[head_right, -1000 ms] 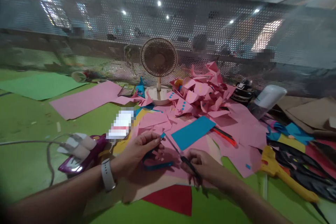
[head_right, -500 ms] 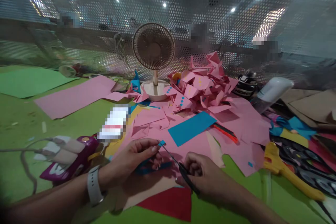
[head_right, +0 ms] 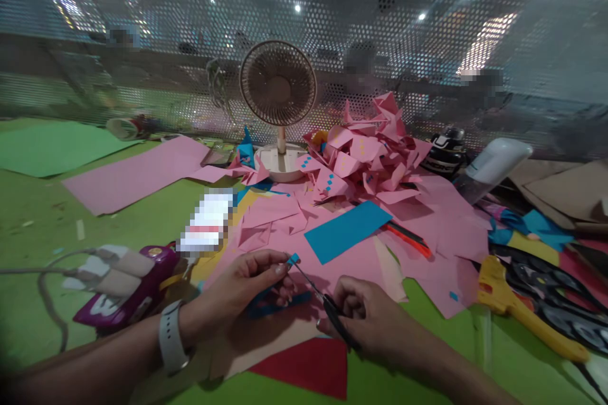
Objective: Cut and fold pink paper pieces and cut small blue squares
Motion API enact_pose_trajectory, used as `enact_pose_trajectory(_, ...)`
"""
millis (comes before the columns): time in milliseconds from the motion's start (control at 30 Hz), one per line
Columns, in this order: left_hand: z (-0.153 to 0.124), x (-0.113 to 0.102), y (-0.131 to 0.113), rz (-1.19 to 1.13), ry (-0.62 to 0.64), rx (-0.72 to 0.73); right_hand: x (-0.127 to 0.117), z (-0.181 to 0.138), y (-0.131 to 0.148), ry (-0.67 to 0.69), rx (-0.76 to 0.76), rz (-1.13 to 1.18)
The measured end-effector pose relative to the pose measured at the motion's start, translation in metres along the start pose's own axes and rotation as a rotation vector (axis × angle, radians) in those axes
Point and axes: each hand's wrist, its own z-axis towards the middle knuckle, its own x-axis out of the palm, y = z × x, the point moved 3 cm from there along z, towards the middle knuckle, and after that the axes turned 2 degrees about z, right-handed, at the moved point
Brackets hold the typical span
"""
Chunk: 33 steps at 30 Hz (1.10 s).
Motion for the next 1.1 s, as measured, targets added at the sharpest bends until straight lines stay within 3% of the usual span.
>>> enact_pose_trajectory(1100, 0.0002, -0.0003, -0.0014, 0.065, 0.017, -0.016, -0.0004, -0.0005, -0.0047, -0.029, 0.03, 0.105)
